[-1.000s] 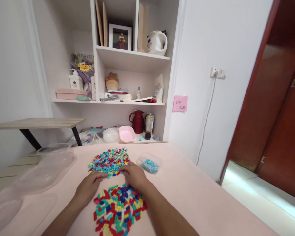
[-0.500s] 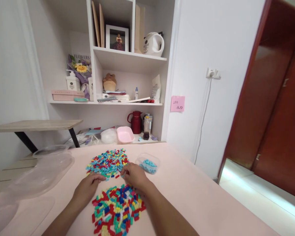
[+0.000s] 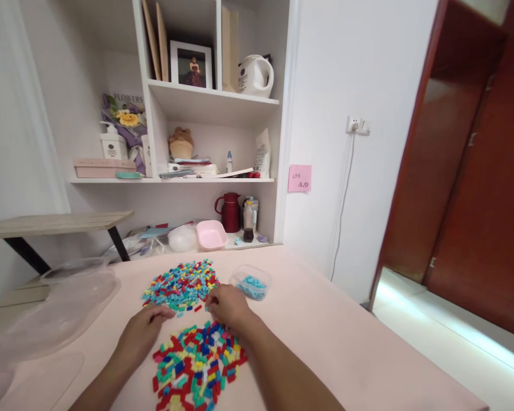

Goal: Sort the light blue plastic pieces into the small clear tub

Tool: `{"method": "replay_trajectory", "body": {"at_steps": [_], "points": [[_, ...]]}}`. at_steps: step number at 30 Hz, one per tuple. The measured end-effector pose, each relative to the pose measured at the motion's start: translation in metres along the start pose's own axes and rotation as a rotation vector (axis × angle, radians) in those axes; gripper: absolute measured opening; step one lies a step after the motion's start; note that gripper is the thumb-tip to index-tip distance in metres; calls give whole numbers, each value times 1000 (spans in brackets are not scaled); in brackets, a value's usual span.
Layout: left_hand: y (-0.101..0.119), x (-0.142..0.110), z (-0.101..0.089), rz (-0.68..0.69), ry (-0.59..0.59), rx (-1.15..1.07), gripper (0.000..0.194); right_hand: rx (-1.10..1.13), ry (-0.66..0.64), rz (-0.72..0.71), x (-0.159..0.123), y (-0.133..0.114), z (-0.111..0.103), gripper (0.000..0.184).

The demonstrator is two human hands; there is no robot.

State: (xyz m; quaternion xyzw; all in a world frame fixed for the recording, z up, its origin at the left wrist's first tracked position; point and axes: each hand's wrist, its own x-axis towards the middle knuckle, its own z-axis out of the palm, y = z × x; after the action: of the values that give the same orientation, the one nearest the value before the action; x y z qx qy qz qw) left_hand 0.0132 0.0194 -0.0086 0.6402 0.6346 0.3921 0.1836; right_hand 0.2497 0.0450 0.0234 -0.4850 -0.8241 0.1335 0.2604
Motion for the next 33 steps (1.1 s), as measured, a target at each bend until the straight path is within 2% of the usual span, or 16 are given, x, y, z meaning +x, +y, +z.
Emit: {"method": "replay_trajectory", "body": {"at_steps": [3, 6, 10, 15, 18, 20, 21, 24, 26, 29, 33], "points": [[0, 1, -2, 18, 17, -6, 28, 46, 121, -68, 0, -1, -9, 18], [0, 2, -3, 7, 39, -16, 27, 100, 316, -97, -1, 2, -27, 17], [1, 2, -3, -13, 45, -39, 27, 85, 589, 17, -7, 17, -53, 15], [4, -1, -4, -14, 51, -34, 26, -82, 693, 256, -12, 35, -63, 18], [5, -3, -3, -2, 61, -58, 26, -78, 724, 237, -11, 34, -58, 24], [5, -4, -2, -2, 63, -80, 26, 22, 688, 142, -7, 29, -50, 27], [5, -4, -2, -2, 64, -90, 26, 84, 631, 80, -5, 26, -45, 28], [2, -3, -1, 8, 65, -111, 25, 178, 374, -55, -2, 17, -26, 29], [-1, -3, 0, 22, 67, -119, 25, 147, 221, -65, -1, 12, -13, 33], [-3, -2, 1, 25, 67, -119, 26, 89, 62, -51, -2, 8, 2, 41], [0, -4, 1, 17, 64, -112, 26, -16, -17, -5, -2, 4, 10, 44]]}}
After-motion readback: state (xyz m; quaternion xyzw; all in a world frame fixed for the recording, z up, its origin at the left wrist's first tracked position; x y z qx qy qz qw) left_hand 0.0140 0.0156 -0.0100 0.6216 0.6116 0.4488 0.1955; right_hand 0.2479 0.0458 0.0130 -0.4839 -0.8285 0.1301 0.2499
